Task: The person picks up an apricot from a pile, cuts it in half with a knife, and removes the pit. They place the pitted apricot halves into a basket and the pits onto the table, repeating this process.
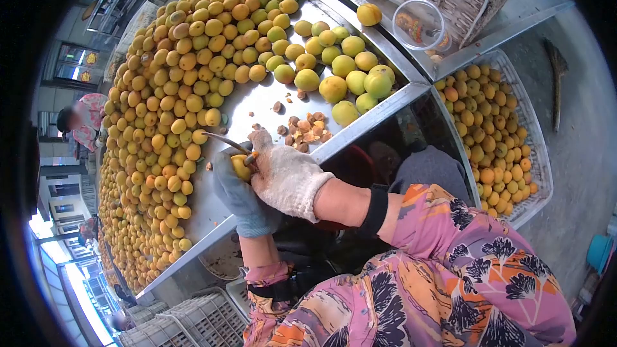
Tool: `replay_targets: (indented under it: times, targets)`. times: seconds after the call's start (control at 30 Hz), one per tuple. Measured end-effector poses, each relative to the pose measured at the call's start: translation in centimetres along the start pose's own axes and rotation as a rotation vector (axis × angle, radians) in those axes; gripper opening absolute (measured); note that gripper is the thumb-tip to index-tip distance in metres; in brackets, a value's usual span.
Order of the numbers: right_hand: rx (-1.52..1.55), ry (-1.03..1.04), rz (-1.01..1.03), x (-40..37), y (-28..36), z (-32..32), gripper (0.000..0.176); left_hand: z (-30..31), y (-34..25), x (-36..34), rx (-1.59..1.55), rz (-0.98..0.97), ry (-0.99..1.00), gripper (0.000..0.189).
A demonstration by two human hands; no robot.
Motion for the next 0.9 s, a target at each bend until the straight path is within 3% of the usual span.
replay_targets:
  times: [0.07, 0.1, 0.17, 0.2, 0.27, 0.33, 0.37, 0.4, 0.47, 0.7, 0.9]
  targets:
    - [0.301, 0.094, 0.002, 0.1, 0.1, -0.5, 0.036, 0.2, 0.1, 0.2, 0.039, -0.058, 0.048, 0.035]
    - [0.3, 0.095, 0.0, 0.1, -0.2, -0.5, 0.036, 0.0, -0.1, 0.2, 0.075, -0.115, 0.095, 0.031]
    - [0.47, 0.32, -0.264, -0.8, -1.6, -2.6, 0.046, 0.4, 0.0, 0.3, 0.008, -0.057, 0.159, 0.028]
    - [0.468, 0.326, -0.261, -0.6, -0.1, -1.3, 0.046, 0.2, 0.1, 0.2, -0.06, -0.002, 0.22, 0.025]
    - [0.529, 0.642, -0.747, -3.1, 0.6, -0.7, 0.043, 1.1, 1.4, 0.0, -0.073, -0.081, 0.099, 0.029]
    - [0.517, 0.69, -0.734, -3.6, -0.6, -2.4, 0.049, 1.1, 3.9, 0.4, -0.555, 0.358, 0.091, 0.017]
    - [0.527, 0.53, -0.493, -2.3, 0.0, -2.4, 0.055, 0.0, 3.9, 0.3, -0.898, 0.65, 0.114, 0.041]
    - [0.53, 0.367, -0.252, -1.4, 0.9, -1.6, 0.061, -0.2, 3.7, 0.5, -0.899, 0.647, 0.114, 0.041]
    - [0.416, 0.295, -0.205, -1.3, 0.7, -0.7, 0.065, 0.1, 4.9, 0.1, -0.762, 0.762, -0.088, 0.06]
    - [0.127, 0.035, 0.033, -1.2, 1.7, 1.0, 0.063, -0.2, 4.1, 0.0, -0.639, 0.702, -0.162, 0.062]
    - [0.033, 0.04, 0.006, -1.4, 1.6, 0.8, 0.061, -0.3, 3.8, -0.3, -0.656, 0.703, -0.156, 0.062]
Point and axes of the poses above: each hand's wrist, its own x-axis towards the middle knuckle, its own z-axis out of the back of the hand, y = z × x, the point moved 8 cm from there along x, towards the middle knuckle, and after that the axes turned 12 degrees about -y, right-handed, at the moved point
